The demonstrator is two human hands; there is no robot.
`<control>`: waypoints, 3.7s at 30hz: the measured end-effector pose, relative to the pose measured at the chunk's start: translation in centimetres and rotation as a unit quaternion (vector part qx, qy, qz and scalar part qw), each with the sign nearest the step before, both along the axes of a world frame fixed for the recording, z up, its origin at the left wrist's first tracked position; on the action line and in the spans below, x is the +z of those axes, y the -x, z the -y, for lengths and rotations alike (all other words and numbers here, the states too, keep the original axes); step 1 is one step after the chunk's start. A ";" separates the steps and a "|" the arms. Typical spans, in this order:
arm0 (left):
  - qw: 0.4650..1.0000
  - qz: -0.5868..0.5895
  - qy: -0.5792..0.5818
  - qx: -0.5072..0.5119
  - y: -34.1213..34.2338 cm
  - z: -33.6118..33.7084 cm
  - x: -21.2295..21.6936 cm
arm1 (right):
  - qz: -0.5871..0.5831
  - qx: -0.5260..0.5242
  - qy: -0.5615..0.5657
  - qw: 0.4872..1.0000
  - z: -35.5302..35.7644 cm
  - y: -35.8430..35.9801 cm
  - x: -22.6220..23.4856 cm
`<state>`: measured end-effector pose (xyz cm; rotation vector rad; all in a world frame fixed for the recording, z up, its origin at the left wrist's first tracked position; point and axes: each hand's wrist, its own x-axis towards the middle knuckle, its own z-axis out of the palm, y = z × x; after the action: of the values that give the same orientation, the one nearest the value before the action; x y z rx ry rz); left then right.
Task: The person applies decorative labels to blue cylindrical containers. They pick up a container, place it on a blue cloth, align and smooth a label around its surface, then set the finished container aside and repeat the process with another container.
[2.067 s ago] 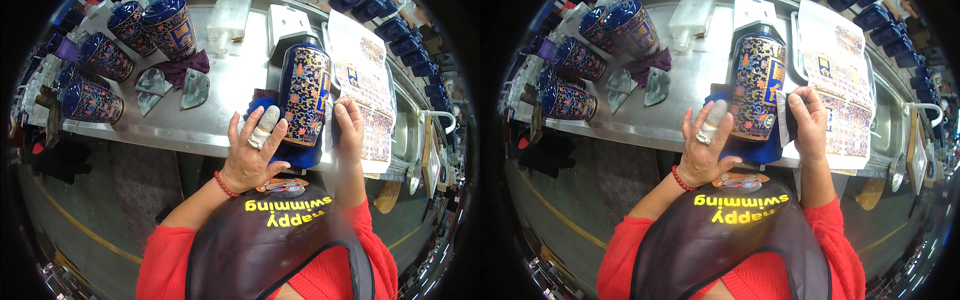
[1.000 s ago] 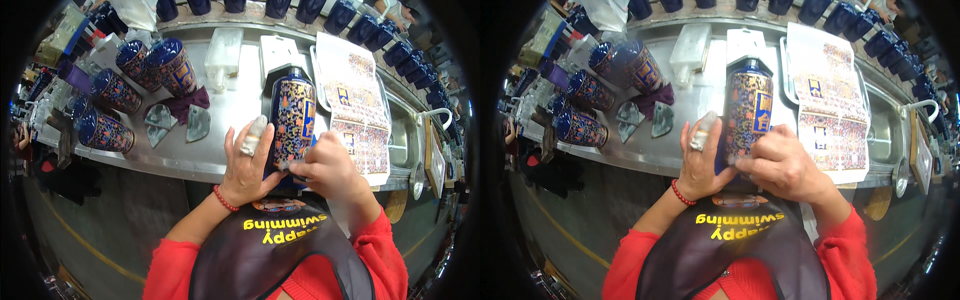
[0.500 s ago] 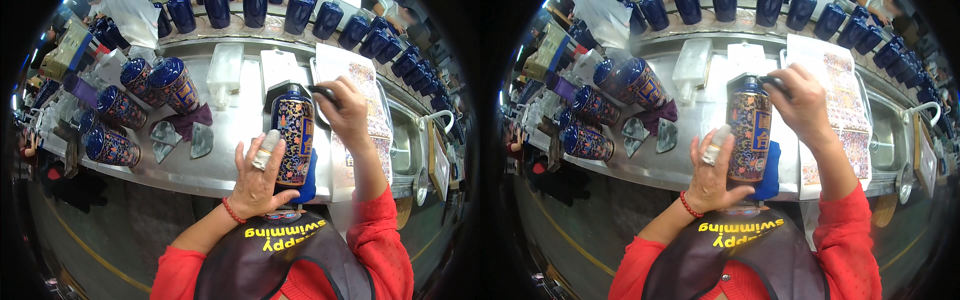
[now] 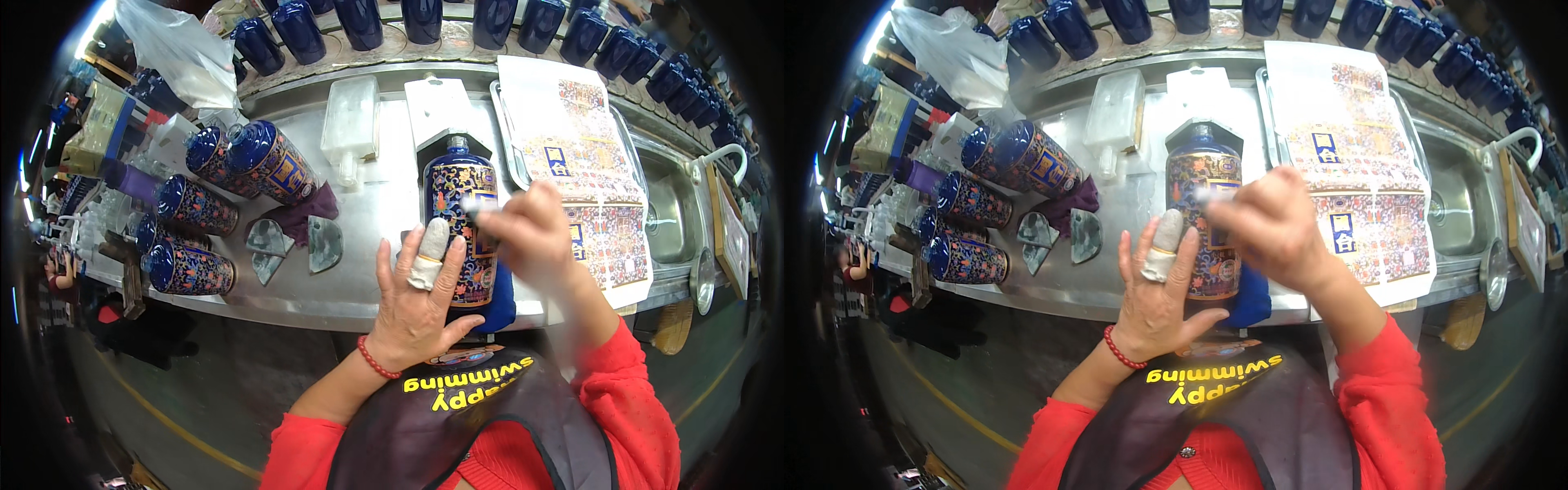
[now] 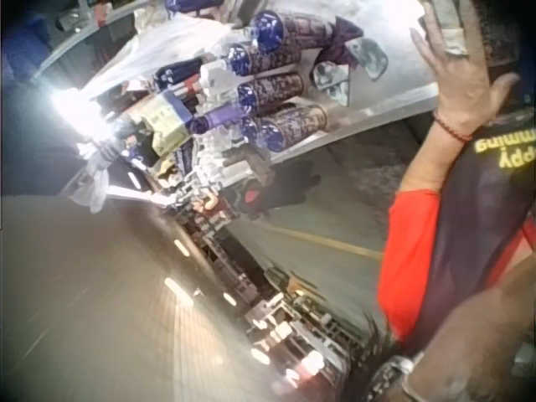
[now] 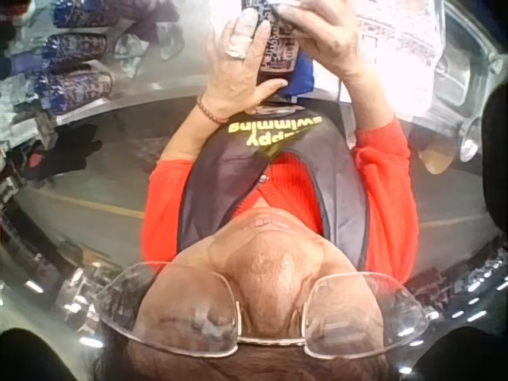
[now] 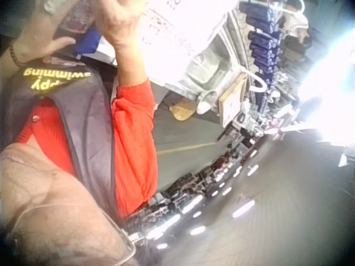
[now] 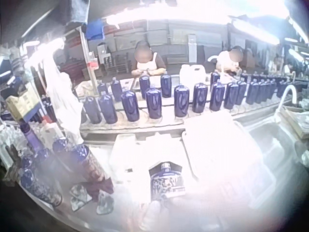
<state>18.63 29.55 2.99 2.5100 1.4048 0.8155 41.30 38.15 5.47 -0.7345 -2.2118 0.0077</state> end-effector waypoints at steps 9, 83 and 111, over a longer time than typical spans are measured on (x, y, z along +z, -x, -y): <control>0.999 0.016 -0.041 0.011 0.1 -0.5 -1.3 | -0.150 -0.006 0.178 0.972 -2.2 1.6 3.5; 0.996 -0.059 -0.048 -0.043 -0.3 -7.9 3.3 | -0.114 -0.082 0.205 0.969 1.3 0.4 -3.3; 0.993 0.116 0.012 -0.036 0.8 -0.3 -3.3 | -0.043 0.005 0.196 0.980 7.1 -0.9 -5.6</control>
<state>17.82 29.82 -0.29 2.3438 1.2329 1.0295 42.24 31.02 -0.14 -0.9150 -2.1544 0.4829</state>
